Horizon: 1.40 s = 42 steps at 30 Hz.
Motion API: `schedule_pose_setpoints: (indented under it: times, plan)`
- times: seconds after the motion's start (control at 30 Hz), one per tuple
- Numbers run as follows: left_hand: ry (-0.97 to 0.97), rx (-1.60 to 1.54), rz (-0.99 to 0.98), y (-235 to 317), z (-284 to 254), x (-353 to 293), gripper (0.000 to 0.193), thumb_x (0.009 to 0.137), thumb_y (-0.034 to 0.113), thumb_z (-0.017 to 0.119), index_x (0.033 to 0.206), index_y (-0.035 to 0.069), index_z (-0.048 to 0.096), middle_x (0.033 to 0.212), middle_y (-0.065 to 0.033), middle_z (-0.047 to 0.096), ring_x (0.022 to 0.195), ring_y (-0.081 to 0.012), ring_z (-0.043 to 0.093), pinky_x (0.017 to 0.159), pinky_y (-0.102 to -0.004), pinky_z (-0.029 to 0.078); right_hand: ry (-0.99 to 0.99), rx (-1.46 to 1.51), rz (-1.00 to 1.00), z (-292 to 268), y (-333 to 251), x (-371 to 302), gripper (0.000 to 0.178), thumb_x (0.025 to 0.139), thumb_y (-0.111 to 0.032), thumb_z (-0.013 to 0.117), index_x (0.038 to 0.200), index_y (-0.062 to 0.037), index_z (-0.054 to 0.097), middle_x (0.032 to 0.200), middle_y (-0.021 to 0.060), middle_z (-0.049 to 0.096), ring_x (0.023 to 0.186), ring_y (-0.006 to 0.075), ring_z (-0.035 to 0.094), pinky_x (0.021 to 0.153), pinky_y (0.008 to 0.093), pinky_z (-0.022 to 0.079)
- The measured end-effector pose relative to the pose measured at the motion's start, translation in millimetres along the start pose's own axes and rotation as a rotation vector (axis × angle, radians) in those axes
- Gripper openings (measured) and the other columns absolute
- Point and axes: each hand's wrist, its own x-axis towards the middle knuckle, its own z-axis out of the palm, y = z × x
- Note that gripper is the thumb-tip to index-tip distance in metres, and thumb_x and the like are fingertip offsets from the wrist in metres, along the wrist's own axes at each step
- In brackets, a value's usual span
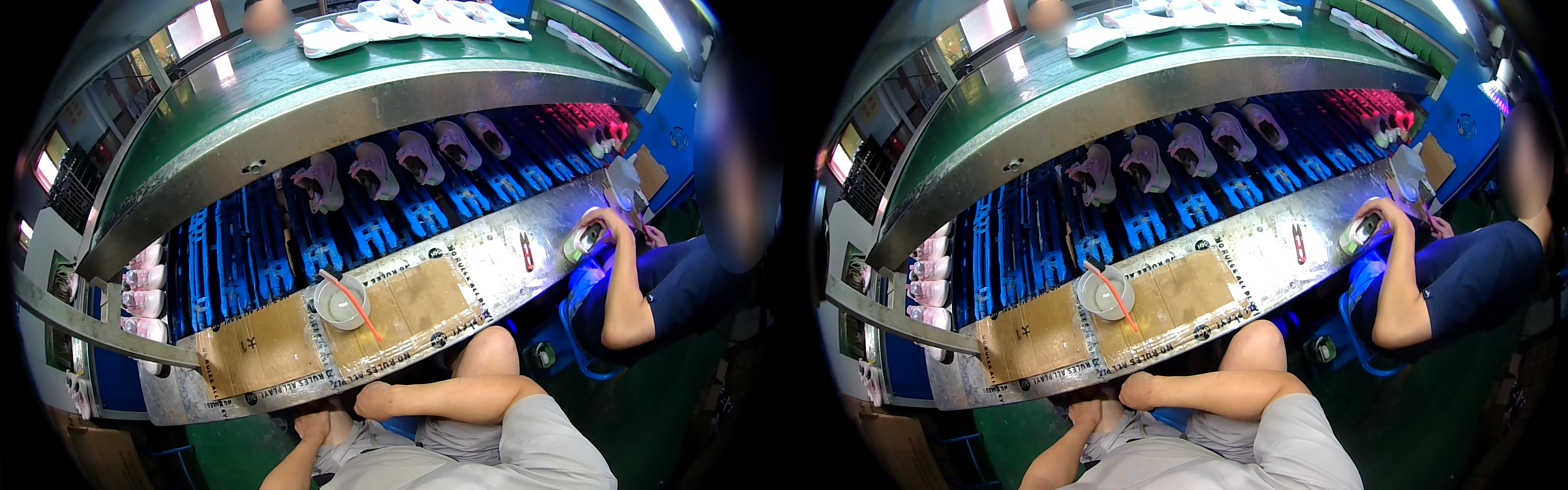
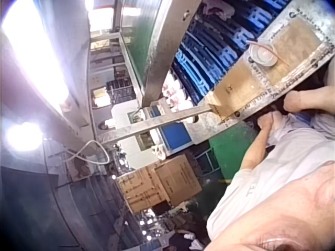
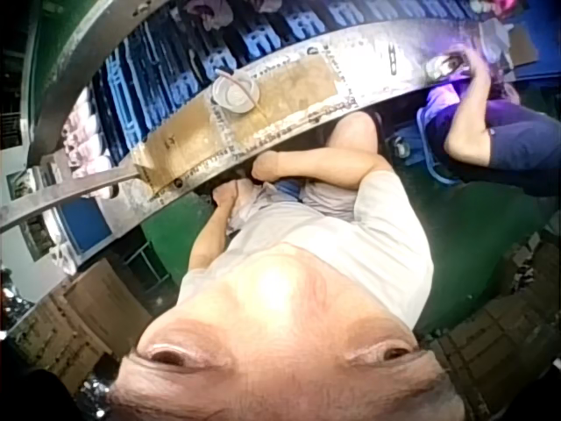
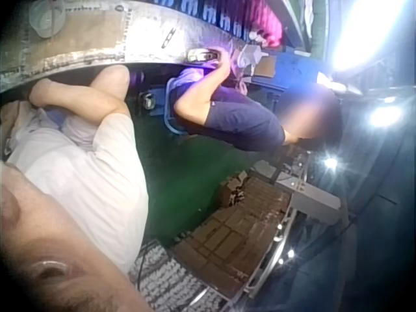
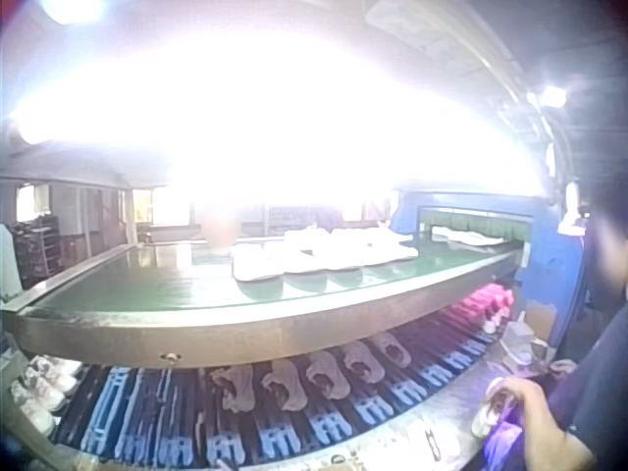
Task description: The person applies a liquid substance to the edges and interior surfaces of shoe soles using a brush. The person picks up a sole, dips the brush into a container of liquid, and carefully coats the sole before placing it back onto a conveyor belt.
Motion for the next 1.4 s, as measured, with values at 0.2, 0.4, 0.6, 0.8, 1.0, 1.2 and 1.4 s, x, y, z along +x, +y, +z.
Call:
schedule_pose_setpoints:
  times: [0.2,0.4,0.6,0.8,1.0,1.2,1.4]
  plan:
    - [-0.041,0.028,0.011,1,0,2,0.078,0.092,0.066,0.048,0.139,0.006,0.063,0.136,-0.0277,0.063,0.125,-0.0432,0.062,0.107,-0.0467,0.048,0.006,0.000,0.003,3,1,1,0.024,0.087,-0.017,0.059,0.088,-0.0012,0.077,0.086,0.0210,0.076,0.080,0.0377,0.075,0.067,0.0491,0.060]
    - [-0.027,0.028,-0.020,0,1,3,0.076,0.093,0.065,0.048,0.140,0.007,0.061,0.138,-0.0268,0.062,0.125,-0.0433,0.062,0.107,-0.0474,0.049,-0.002,0.003,0.014,3,1,2,0.024,0.087,-0.017,0.059,0.088,-0.0009,0.077,0.086,0.0211,0.076,0.080,0.0378,0.075,0.068,0.0489,0.060]
    - [0.065,-0.009,0.039,-1,4,1,0.075,0.093,0.064,0.050,0.142,0.008,0.060,0.138,-0.0269,0.062,0.125,-0.0439,0.061,0.106,-0.0481,0.049,-0.002,-0.005,-0.007,3,2,2,0.024,0.088,-0.017,0.059,0.088,-0.0011,0.077,0.086,0.0212,0.076,0.080,0.0377,0.075,0.068,0.0491,0.059]
    - [0.052,-0.007,-0.001,2,2,0,0.072,0.093,0.061,0.051,0.141,0.008,0.061,0.137,-0.0265,0.063,0.124,-0.0443,0.062,0.106,-0.0488,0.049,0.008,0.002,-0.008,5,3,3,0.024,0.088,-0.017,0.059,0.088,-0.0014,0.077,0.086,0.0210,0.076,0.080,0.0378,0.075,0.067,0.0491,0.059]
    - [0.041,-0.018,0.002,8,-8,-8,0.069,0.093,0.059,0.052,0.140,0.009,0.061,0.135,-0.0267,0.064,0.122,-0.0447,0.063,0.104,-0.0496,0.050,0.018,-0.001,-0.008,6,3,2,0.023,0.087,-0.017,0.059,0.087,-0.0018,0.077,0.084,0.0202,0.076,0.077,0.0373,0.075,0.064,0.0491,0.059]
    - [0.037,-0.044,-0.025,7,-6,-5,0.070,0.092,0.060,0.053,0.140,0.009,0.061,0.136,-0.0257,0.064,0.122,-0.0440,0.063,0.104,-0.0492,0.050,-0.004,0.011,0.005,-4,-1,0,0.023,0.087,-0.015,0.059,0.089,-0.0015,0.078,0.088,0.0207,0.076,0.082,0.0368,0.075,0.068,0.0487,0.059]
    - [0.036,-0.073,-0.005,10,-7,-5,0.075,0.092,0.061,0.053,0.141,0.005,0.059,0.136,-0.0313,0.061,0.126,-0.0465,0.060,0.108,-0.0501,0.047,-0.010,0.015,0.020,-1,2,-1,0.023,0.087,-0.015,0.059,0.089,-0.0014,0.078,0.089,0.0206,0.076,0.083,0.0369,0.075,0.069,0.0488,0.060]
